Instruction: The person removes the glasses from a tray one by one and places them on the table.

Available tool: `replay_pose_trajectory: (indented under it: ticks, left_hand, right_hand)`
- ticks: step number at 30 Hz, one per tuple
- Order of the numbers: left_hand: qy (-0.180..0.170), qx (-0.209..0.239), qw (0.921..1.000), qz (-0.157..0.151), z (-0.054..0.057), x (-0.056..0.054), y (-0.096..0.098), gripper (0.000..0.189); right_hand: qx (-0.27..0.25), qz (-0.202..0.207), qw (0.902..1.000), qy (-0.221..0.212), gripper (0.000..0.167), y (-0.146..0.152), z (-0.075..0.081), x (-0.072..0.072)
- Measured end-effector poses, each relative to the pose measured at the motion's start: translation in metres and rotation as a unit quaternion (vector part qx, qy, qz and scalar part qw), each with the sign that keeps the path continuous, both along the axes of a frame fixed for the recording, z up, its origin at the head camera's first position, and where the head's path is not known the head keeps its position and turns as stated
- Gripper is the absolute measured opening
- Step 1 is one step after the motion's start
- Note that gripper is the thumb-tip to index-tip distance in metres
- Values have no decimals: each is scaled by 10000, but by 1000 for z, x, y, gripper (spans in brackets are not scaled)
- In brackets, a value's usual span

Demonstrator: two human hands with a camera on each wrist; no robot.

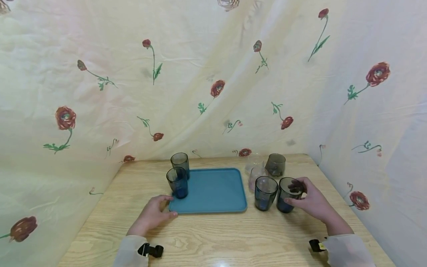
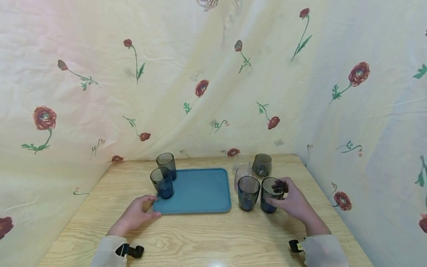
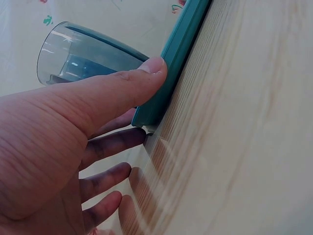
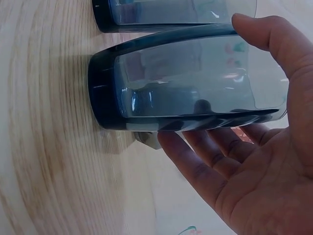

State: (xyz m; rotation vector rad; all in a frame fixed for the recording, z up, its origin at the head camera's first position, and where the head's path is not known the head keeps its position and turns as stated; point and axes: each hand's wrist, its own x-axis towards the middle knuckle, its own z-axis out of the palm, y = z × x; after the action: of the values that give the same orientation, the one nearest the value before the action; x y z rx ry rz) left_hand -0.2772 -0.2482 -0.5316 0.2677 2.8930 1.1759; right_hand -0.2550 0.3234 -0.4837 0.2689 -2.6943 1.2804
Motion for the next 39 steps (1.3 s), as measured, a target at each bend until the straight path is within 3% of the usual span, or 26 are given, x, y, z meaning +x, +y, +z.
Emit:
replay_pose_trajectory:
  ticks: [32, 39]
  left_hand:
    - [84, 34, 10000, -37, 0, 1, -2, 56]
    - [14, 90, 10000, -12, 1, 2, 0, 55]
  right_hand:
    - [-350, 353, 9983, -314, 85, 6, 2, -1]
    - [-147, 305, 9994, -94, 91, 5, 8, 1]
